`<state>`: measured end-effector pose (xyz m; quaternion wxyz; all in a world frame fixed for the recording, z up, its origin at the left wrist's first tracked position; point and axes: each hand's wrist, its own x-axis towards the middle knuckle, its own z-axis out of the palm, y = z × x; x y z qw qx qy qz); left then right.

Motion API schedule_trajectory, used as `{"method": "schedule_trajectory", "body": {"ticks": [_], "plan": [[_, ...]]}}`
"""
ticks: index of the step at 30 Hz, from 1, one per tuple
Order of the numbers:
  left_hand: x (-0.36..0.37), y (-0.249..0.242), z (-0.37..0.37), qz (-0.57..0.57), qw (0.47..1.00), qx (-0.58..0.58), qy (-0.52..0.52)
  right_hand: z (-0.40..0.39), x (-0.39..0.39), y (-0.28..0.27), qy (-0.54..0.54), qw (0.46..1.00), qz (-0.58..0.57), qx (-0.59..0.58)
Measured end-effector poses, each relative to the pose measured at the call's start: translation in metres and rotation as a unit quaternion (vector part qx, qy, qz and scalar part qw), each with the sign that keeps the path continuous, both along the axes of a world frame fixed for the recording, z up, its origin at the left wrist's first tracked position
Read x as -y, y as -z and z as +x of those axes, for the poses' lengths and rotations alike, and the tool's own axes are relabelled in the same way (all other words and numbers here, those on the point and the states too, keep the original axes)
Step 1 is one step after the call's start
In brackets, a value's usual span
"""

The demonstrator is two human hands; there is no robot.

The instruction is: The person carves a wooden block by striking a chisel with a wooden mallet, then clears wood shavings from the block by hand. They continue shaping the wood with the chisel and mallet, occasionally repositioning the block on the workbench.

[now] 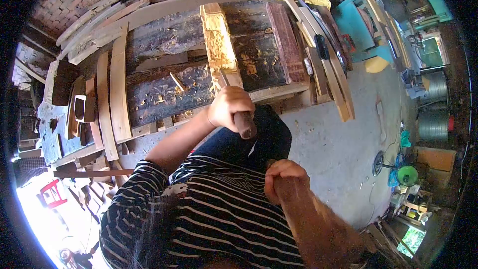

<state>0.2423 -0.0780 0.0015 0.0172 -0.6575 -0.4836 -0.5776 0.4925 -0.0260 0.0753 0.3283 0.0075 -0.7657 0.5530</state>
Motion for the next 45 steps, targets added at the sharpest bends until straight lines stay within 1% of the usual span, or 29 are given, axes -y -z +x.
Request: {"method": "schedule_trajectory", "body": {"ticks": [1, 3, 5, 7, 10, 11, 13, 14, 16, 20, 22, 23, 24, 26, 27, 28, 29, 30, 32, 33, 34, 35, 36, 37, 38, 40, 42, 43, 45], "plan": [[0.0, 0.004, 0.004, 0.001, 1.0, -0.001, 0.0, -0.001, -0.004, 0.001, -0.029, 0.999, 0.013, -0.038], [-0.001, 0.013, 0.012, 0.028, 0.998, -0.057, -0.013, 0.008, -0.012, 0.01, -0.053, 0.998, 0.006, -0.026], [0.0, 0.012, 0.012, 0.032, 0.997, -0.064, -0.011, 0.02, -0.012, 0.023, -0.076, 0.997, 0.0, -0.014], [0.002, 0.012, 0.012, 0.038, 0.997, -0.067, -0.01, 0.032, -0.004, 0.029, 0.014, 0.994, -0.076, 0.083], [0.005, 0.005, 0.012, 0.029, 0.998, -0.062, -0.005, 0.032, 0.003, 0.029, 0.076, 0.991, -0.063, 0.091], [0.006, 0.001, 0.012, 0.029, 0.998, -0.061, -0.004, 0.029, 0.006, 0.027, 0.077, 0.991, -0.063, 0.092], [0.008, -0.007, 0.01, 0.025, 0.999, -0.023, -0.017, 0.022, 0.009, 0.022, 0.087, 0.987, -0.12, 0.058], [0.009, -0.01, 0.008, 0.025, 0.999, -0.023, -0.018, 0.023, 0.008, 0.023, 0.086, 0.987, -0.12, 0.058], [0.011, -0.016, 0.004, 0.011, 1.0, 0.011, -0.01, 0.021, 0.003, 0.02, 0.043, 0.993, -0.104, 0.042], [0.01, -0.021, 0.0, -0.006, 0.999, 0.031, -0.019, 0.023, -0.004, 0.009, 0.004, 0.992, -0.116, 0.044], [0.008, -0.021, -0.002, -0.029, 0.998, 0.051, -0.002, 0.025, -0.009, 0.004, -0.048, 0.993, -0.106, 0.001], [0.007, -0.023, -0.002, -0.037, 0.998, 0.052, 0.0, 0.015, -0.005, -0.006, -0.027, 0.998, -0.06, -0.021], [0.006, -0.022, -0.001, -0.036, 0.998, 0.052, 0.0, 0.02, -0.007, 0.007, -0.027, 0.998, -0.059, -0.021], [0.003, -0.018, 0.0, -0.04, 0.999, 0.031, 0.002, 0.034, -0.014, 0.046, -0.016, 0.999, -0.023, 0.035], [0.002, -0.011, -0.001, -0.038, 0.999, 0.03, 0.005, 0.031, -0.012, 0.044, -0.013, 0.999, -0.021, 0.033], [0.0, -0.001, -0.004, -0.036, 0.999, 0.009, 0.009, 0.023, -0.008, 0.038, 0.038, 0.984, 0.006, 0.171], [-0.001, 0.008, -0.005, -0.035, 0.999, -0.012, 0.012, 0.015, -0.004, 0.033, 0.087, 0.948, 0.033, 0.305], [-0.001, 0.01, -0.004, -0.032, 0.999, -0.013, 0.01, 0.009, -0.004, 0.03, 0.133, 0.89, 0.06, 0.431], [0.001, 0.016, 0.003, -0.064, 0.997, -0.039, -0.006, 0.017, -0.002, 0.028, 0.147, 0.876, 0.039, 0.458], [0.001, 0.011, 0.006, -0.044, 0.996, -0.075, -0.019, 0.022, 0.001, 0.029, 0.169, 0.908, 0.019, 0.384], [0.004, 0.001, 0.007, -0.068, 0.996, -0.056, -0.003, 0.026, 0.003, 0.031, 0.19, 0.933, -0.002, 0.304], [0.002, 0.001, 0.007, -0.056, 0.997, -0.052, -0.016, 0.036, 0.0, 0.031, 0.159, 0.945, 0.108, 0.266], [0.0, 0.001, 0.007, -0.045, 0.997, -0.047, -0.028, 0.028, 0.0, 0.026, 0.158, 0.945, 0.107, 0.267], [0.0, 0.001, 0.006, -0.046, 0.998, -0.046, -0.028, 0.015, 0.002, 0.017, 0.095, 0.98, 0.052, 0.168], [0.0, 0.0, 0.005, -0.035, 0.998, -0.039, -0.024, 0.007, 0.003, 0.012, 0.031, 0.997, -0.006, 0.066], [0.001, -0.006, 0.003, -0.024, 0.999, -0.032, -0.019, 0.023, -0.008, 0.025, 0.001, 0.998, 0.015, 0.066], [0.006, -0.018, 0.009, 0.01, 1.0, 0.003, 0.002, 0.043, -0.009, 0.031, 0.027, 0.959, -0.063, 0.274], [0.005, -0.024, 0.012, 0.019, 1.0, 0.014, 0.02, 0.043, -0.009, 0.036, 0.027, 0.959, -0.066, 0.275], [0.0, -0.026, 0.014, 0.014, 1.0, 0.018, 0.018, 0.038, -0.008, 0.043, 0.039, 0.987, -0.03, 0.15]]}}
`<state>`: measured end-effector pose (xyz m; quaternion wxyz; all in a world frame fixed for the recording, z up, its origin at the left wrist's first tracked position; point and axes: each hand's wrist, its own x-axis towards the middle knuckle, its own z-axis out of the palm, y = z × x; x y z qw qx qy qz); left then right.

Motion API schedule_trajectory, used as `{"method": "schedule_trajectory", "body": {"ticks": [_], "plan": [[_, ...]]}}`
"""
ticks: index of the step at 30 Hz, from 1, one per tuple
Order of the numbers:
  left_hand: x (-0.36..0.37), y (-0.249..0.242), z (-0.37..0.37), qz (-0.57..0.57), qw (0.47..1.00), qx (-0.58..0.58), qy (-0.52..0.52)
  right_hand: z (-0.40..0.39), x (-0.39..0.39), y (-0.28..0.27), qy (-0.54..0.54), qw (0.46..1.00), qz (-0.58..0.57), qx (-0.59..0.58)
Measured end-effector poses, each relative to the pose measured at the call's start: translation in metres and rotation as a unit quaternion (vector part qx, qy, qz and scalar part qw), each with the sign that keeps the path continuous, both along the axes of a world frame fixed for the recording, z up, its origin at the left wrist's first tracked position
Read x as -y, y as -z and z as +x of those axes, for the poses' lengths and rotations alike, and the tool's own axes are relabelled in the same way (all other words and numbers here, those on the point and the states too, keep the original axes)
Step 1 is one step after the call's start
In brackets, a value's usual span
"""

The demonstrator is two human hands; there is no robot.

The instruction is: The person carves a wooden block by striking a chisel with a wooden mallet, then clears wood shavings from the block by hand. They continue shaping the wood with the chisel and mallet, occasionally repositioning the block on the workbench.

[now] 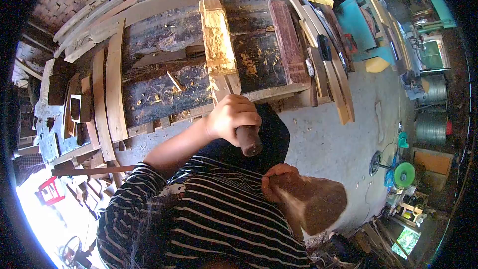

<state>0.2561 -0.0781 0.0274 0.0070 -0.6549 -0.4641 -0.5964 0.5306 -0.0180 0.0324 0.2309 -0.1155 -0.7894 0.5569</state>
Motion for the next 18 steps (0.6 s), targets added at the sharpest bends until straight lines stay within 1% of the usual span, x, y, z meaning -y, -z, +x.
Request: {"method": "schedule_trajectory", "body": {"ticks": [1, 3, 4, 6, 7, 9, 10, 11, 13, 15, 17, 18], "plan": [[-0.002, -0.001, 0.001, -0.003, 1.0, 0.003, -0.003, 0.0, -0.001, -0.001, 0.001, 1.0, -0.001, 0.001], [-0.006, -0.002, 0.001, -0.014, 1.0, -0.002, -0.007, -0.003, -0.002, -0.009, -0.003, 0.995, -0.103, -0.019], [-0.007, -0.003, 0.0, -0.027, 1.0, -0.005, -0.013, -0.005, -0.001, -0.015, -0.002, 0.995, -0.102, -0.017], [-0.01, -0.005, -0.002, -0.039, 0.999, -0.007, -0.02, -0.012, 0.002, -0.03, 0.051, 0.998, -0.03, -0.024], [-0.011, -0.006, -0.004, -0.045, 0.999, -0.012, -0.025, -0.015, 0.0, -0.035, 0.05, 0.998, -0.03, -0.023], [-0.012, -0.005, -0.007, -0.051, 0.998, -0.016, -0.032, -0.02, -0.006, -0.043, 0.019, 0.997, -0.014, -0.072], [-0.013, -0.004, -0.008, -0.054, 0.998, 0.002, -0.037, -0.022, -0.003, -0.047, 0.045, 0.997, 0.0, -0.069], [-0.013, -0.004, -0.009, -0.057, 0.997, 0.019, -0.042, -0.022, -0.007, -0.048, 0.044, 0.997, 0.0, -0.068], [-0.015, -0.005, -0.012, -0.058, 0.997, 0.026, -0.041, -0.022, -0.019, -0.052, -0.017, 0.998, 0.026, -0.061], [-0.015, -0.008, -0.015, -0.059, 0.997, 0.033, -0.04, -0.028, -0.023, -0.065, -0.01, 0.998, 0.027, -0.056], [-0.015, -0.01, -0.017, -0.094, 0.994, 0.041, -0.025, -0.035, -0.018, -0.083, -0.005, 0.998, 0.027, -0.052], [-0.014, -0.009, -0.017, -0.094, 0.994, 0.042, -0.028, -0.039, -0.013, -0.09, 0.026, 0.996, 0.02, -0.088]]}}
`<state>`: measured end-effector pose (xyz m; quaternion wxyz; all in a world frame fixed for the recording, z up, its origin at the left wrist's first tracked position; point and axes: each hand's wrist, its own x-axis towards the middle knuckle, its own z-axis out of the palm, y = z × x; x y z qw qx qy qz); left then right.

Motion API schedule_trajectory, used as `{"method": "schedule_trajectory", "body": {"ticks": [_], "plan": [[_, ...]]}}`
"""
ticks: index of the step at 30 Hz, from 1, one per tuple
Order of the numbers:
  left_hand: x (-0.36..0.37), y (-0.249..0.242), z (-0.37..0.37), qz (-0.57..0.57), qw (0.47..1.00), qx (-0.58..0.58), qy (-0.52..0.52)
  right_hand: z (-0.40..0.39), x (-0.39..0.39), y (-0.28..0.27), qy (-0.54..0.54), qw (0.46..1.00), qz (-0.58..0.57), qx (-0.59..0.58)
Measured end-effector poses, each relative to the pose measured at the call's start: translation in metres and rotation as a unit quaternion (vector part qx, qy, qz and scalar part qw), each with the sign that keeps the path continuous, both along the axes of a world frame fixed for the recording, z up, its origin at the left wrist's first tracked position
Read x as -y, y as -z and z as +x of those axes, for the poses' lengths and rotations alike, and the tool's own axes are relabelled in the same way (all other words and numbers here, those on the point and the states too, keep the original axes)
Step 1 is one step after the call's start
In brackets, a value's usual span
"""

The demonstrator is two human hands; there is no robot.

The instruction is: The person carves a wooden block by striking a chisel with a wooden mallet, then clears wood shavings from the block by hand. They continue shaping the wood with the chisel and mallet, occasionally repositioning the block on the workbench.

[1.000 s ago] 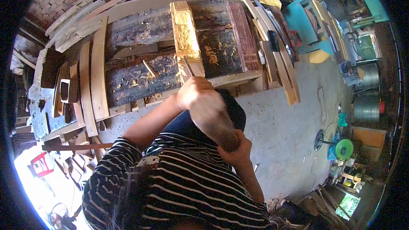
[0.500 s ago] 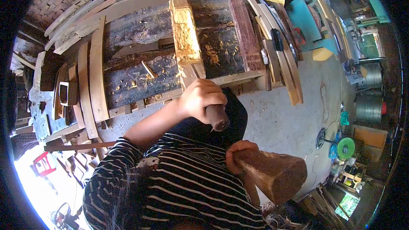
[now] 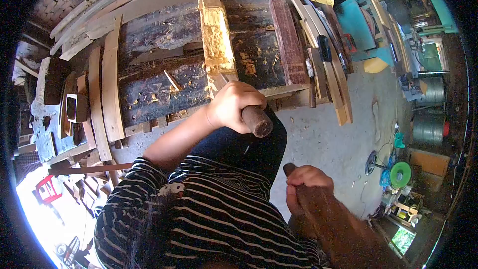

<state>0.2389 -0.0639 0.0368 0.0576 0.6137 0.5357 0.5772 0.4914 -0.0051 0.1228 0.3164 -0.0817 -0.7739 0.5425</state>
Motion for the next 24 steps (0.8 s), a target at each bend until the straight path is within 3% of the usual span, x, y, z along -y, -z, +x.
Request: {"method": "schedule_trajectory", "body": {"ticks": [2, 3, 4, 5, 6, 7, 10, 12, 13, 15, 16, 17, 18, 21, 23, 24], "plan": [[0.001, 0.001, 0.001, 0.018, 1.0, 0.008, -0.008, -0.012, 0.007, 0.006, 0.045, 0.993, 0.006, -0.105], [0.001, 0.002, 0.002, 0.02, 1.0, 0.009, -0.011, 0.003, -0.002, 0.036, 0.042, 0.994, 0.007, -0.105], [0.002, 0.004, 0.004, 0.021, 1.0, 0.001, -0.013, 0.03, -0.016, 0.08, 0.045, 0.99, 0.109, 0.08], [0.002, 0.006, 0.006, 0.023, 1.0, -0.007, -0.014, 0.045, -0.023, 0.101, 0.047, 0.942, 0.207, 0.261], [0.002, 0.008, 0.006, 0.026, 1.0, -0.005, -0.014, -0.012, 0.012, 0.071, 0.117, 0.965, 0.095, 0.215], [0.001, 0.011, 0.004, 0.047, 0.999, -0.011, -0.022, -0.014, 0.014, 0.075, 0.124, 0.965, 0.034, 0.228], [0.002, 0.018, 0.007, 0.06, 0.998, -0.024, -0.02, -0.013, 0.016, 0.054, 0.122, 0.962, 0.08, 0.232], [0.004, 0.018, 0.01, 0.049, 0.998, -0.041, -0.011, 0.007, 0.006, 0.052, 0.016, 0.946, 0.248, 0.207], [0.003, 0.019, 0.01, 0.05, 0.998, -0.042, -0.01, 0.012, -0.001, 0.051, -0.077, 0.991, 0.011, 0.107], [0.004, 0.02, 0.01, 0.052, 0.998, -0.04, -0.016, -0.007, 0.013, 0.074, -0.037, 0.995, 0.013, -0.094], [0.004, 0.02, 0.01, 0.059, 0.997, -0.039, -0.021, -0.011, 0.021, 0.066, 0.043, 0.993, 0.035, 0.108], [0.005, 0.021, 0.01, 0.06, 0.997, -0.037, -0.021, -0.013, 0.026, 0.057, 0.121, 0.943, 0.056, 0.304], [0.006, 0.021, 0.008, 0.061, 0.997, -0.048, -0.014, -0.011, 0.026, 0.058, 0.147, 0.928, -0.024, 0.342], [0.004, 0.02, 0.01, 0.079, 0.995, -0.054, -0.022, -0.005, 0.021, 0.053, 0.136, 0.944, 0.001, 0.299], [0.002, 0.025, 0.01, 0.069, 0.996, -0.054, -0.024, -0.001, 0.012, 0.036, 0.034, 0.943, 0.274, 0.188], [0.002, 0.024, 0.01, 0.082, 0.995, -0.049, -0.022, -0.004, 0.022, 0.064, 0.039, 0.997, -0.066, -0.026]]}}
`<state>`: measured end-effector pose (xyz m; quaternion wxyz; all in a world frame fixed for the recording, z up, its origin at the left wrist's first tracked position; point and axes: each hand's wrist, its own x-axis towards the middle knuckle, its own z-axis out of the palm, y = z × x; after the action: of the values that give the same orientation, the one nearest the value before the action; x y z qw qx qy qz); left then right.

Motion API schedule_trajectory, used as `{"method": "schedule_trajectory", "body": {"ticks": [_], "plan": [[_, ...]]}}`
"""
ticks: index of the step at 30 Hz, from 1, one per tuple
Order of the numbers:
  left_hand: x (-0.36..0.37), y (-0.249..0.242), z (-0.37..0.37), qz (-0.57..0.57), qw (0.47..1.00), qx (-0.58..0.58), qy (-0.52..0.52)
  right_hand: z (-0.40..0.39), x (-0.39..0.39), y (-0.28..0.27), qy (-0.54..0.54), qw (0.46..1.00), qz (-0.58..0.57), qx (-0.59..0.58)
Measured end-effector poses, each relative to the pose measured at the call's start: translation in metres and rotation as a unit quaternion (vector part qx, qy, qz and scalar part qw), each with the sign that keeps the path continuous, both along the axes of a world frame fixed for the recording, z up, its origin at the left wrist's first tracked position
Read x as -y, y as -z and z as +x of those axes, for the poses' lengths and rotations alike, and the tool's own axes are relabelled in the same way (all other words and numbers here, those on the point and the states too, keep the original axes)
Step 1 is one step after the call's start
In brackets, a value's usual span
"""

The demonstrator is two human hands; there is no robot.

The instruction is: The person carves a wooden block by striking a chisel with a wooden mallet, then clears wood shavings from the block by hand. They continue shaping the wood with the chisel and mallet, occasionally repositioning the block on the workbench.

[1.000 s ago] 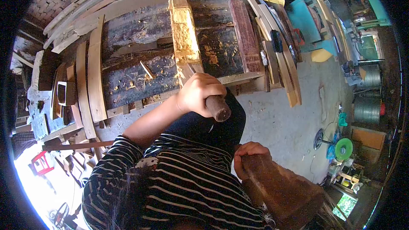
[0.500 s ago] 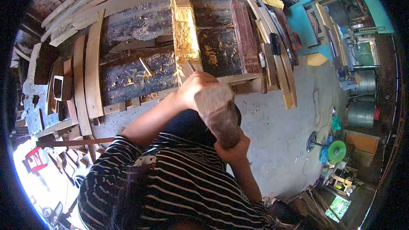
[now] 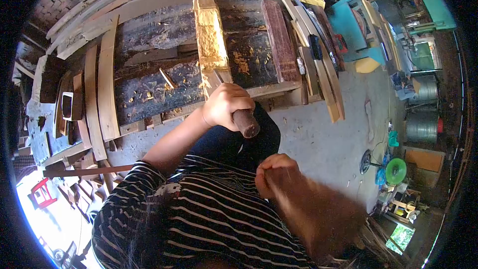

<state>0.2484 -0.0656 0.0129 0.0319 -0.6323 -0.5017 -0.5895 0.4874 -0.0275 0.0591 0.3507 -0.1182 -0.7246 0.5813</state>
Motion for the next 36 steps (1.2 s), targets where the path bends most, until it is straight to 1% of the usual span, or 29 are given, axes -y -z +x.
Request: {"method": "schedule_trajectory", "body": {"ticks": [1, 2, 3, 4, 7, 8, 9, 10, 11, 12, 13, 14, 15, 16, 17, 18, 20, 22, 25, 27, 28, 29, 30, 31, 32, 33, 34, 35, 36], "plan": [[0.001, 0.002, -0.001, -0.001, 1.0, -0.002, 0.0, -0.005, 0.004, 0.008, -0.011, 0.995, -0.099, -0.032], [0.001, 0.007, -0.003, 0.002, 1.0, 0.006, 0.008, -0.005, 0.005, 0.008, 0.027, 0.99, -0.014, 0.141], [0.001, 0.008, -0.003, 0.005, 1.0, 0.015, 0.016, -0.018, 0.012, -0.009, 0.065, 0.946, 0.071, 0.308], [0.0, 0.009, 0.0, -0.012, 1.0, 0.026, 0.004, -0.008, 0.01, 0.001, 0.063, 0.929, 0.043, 0.362], [0.001, 0.02, 0.005, 0.012, 1.0, 0.013, 0.006, -0.005, 0.014, -0.005, 0.063, 0.929, 0.069, 0.357], [-0.001, 0.025, 0.005, 0.076, 0.997, -0.031, -0.007, 0.001, 0.015, -0.002, 0.066, 0.929, 0.065, 0.358], [0.0, 0.026, 0.006, 0.075, 0.997, -0.033, -0.004, 0.005, 0.013, 0.0, 0.054, 0.928, 0.217, 0.3], [0.002, 0.028, 0.006, 0.052, 0.997, -0.062, 0.002, 0.008, 0.01, 0.0, 0.041, 0.901, 0.363, 0.235], [0.003, 0.03, 0.006, 0.028, 0.995, -0.091, 0.006, 0.013, 0.001, -0.004, 0.001, 0.914, 0.348, 0.208], [0.003, 0.032, 0.007, 0.023, 0.994, -0.102, 0.007, 0.01, 0.009, 0.008, 0.007, 0.978, 0.179, 0.111], [0.002, 0.031, 0.007, 0.023, 0.994, -0.103, 0.006, 0.01, 0.016, 0.026, 0.012, 1.0, 0.002, 0.009], [0.002, 0.03, 0.007, 0.032, 0.995, -0.097, 0.008, 0.028, 0.003, 0.032, -0.019, 0.991, 0.024, 0.132], [0.001, 0.028, 0.006, 0.041, 0.995, -0.092, 0.007, 0.019, 0.01, 0.018, 0.051, 0.87, 0.446, 0.202], [0.002, 0.021, 0.006, 0.04, 0.995, -0.093, 0.005, 0.014, 0.017, 0.017, 0.094, 0.931, 0.242, 0.258], [0.003, 0.015, 0.008, 0.052, 0.996, -0.073, 0.017, 0.014, 0.023, 0.017, 0.132, 0.944, 0.024, 0.302], [0.004, 0.009, 0.009, 0.064, 0.996, -0.053, 0.03, 0.019, 0.024, 0.027, 0.138, 0.944, -0.037, 0.297], [0.001, 0.001, 0.011, 0.032, 0.998, -0.049, 0.027, 0.042, 0.017, 0.052, 0.128, 0.946, -0.053, 0.292], [-0.001, -0.002, 0.011, -0.032, 0.999, -0.038, 0.019, 0.041, 0.012, 0.043, 0.121, 0.948, -0.071, 0.286], [-0.01, -0.008, 0.001, -0.037, 0.999, 0.013, 0.012, 0.038, -0.003, 0.023, 0.111, 0.964, -0.041, 0.239], [-0.011, -0.013, -0.002, -0.052, 0.998, 0.017, 0.011, 0.041, -0.015, 0.015, 0.049, 0.968, 0.147, 0.199], [-0.011, -0.015, -0.002, -0.062, 0.998, 0.025, 0.013, 0.012, -0.012, -0.028, 0.026, 0.976, 0.16, 0.142], [-0.011, -0.016, -0.003, -0.072, 0.997, 0.032, 0.014, 0.006, -0.008, -0.035, 0.023, 0.993, 0.092, 0.074], [-0.013, -0.015, -0.002, -0.032, 0.999, 0.03, -0.007, -0.005, 0.002, -0.038, 0.053, 0.998, 0.032, -0.005], [-0.013, -0.012, -0.002, -0.033, 0.999, 0.03, -0.007, -0.013, 0.01, -0.038, 0.084, 0.992, -0.028, -0.085], [-0.012, -0.009, -0.001, -0.021, 0.999, 0.023, -0.005, -0.01, 0.005, -0.027, 0.085, 0.992, -0.029, -0.085], [-0.013, -0.006, 0.0, -0.009, 1.0, 0.017, -0.002, -0.005, -0.006, -0.005, 0.072, 0.986, 0.037, 0.146], [-0.014, 0.002, 0.002, -0.006, 1.0, 0.017, -0.001, -0.012, -0.009, -0.004, 0.054, 0.922, 0.1, 0.37], [-0.013, 0.014, 0.004, -0.005, 1.0, 0.019, 0.014, -0.02, -0.004, -0.006, 0.092, 0.941, 0.043, 0.322], [-0.012, 0.015, 0.003, -0.001, 0.999, 0.019, 0.025, -0.017, -0.004, -0.002, 0.09, 0.94, 0.059, 0.323]]}}
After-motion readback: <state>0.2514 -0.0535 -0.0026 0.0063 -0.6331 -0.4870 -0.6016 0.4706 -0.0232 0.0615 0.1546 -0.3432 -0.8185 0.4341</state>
